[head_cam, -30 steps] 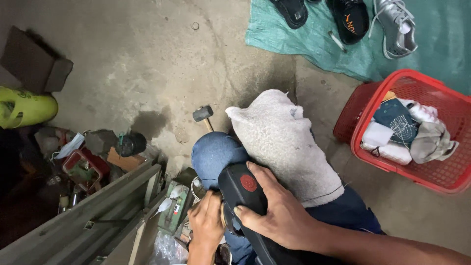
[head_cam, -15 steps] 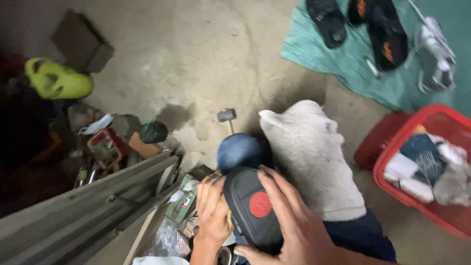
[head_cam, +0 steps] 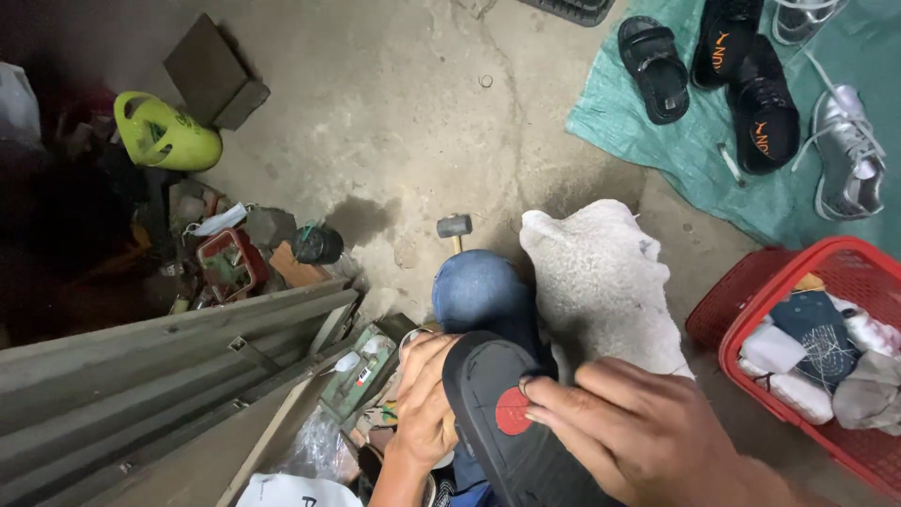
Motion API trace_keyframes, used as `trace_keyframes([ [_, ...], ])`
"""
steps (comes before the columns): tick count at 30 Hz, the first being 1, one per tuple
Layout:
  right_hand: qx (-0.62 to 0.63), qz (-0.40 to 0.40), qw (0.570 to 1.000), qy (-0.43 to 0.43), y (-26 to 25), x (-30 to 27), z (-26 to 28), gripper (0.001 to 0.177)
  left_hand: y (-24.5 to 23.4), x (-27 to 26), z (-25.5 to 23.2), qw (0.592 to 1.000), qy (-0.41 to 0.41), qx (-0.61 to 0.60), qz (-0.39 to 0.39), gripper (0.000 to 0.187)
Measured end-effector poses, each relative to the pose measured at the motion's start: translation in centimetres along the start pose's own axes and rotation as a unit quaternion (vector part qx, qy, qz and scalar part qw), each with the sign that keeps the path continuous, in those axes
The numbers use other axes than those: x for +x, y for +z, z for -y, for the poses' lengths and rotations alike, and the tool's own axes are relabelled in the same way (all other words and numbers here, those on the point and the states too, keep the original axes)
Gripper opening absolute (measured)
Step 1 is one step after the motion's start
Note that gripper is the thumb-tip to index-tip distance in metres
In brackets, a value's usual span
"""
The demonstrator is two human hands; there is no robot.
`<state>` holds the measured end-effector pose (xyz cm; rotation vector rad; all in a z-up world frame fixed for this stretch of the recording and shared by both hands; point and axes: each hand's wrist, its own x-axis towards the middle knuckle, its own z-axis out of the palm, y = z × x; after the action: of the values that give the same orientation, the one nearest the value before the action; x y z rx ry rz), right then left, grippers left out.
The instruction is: Repairing a shoe sole by hand-stitching with a needle and thread.
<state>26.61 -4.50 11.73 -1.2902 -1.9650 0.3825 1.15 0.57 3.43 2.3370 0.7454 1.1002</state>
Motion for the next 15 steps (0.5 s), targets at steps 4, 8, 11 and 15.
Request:
trace_keyframes([
  [4,0.064,-0.018,0.998,0.003,0.6,0.0,0.1,0.018,0.1,-0.2,-0.3,1.000,0.007,0.004,0.005,0.040],
  [8,0.183,-0.083,0.975,0.096,2.4,-0.4,0.9,0.013,0.4,-0.6,-0.4,1.000,0.011,-0.004,-0.017,0.034],
  [11,0.241,-0.090,0.952,0.166,3.5,-1.1,1.7,0.013,0.4,-0.8,-0.3,1.000,0.001,0.001,-0.016,0.036],
  [15,0.259,-0.111,0.940,0.190,4.7,-2.1,2.3,0.017,0.1,-0.1,-0.7,1.000,0.006,-0.003,-0.024,0.030],
])
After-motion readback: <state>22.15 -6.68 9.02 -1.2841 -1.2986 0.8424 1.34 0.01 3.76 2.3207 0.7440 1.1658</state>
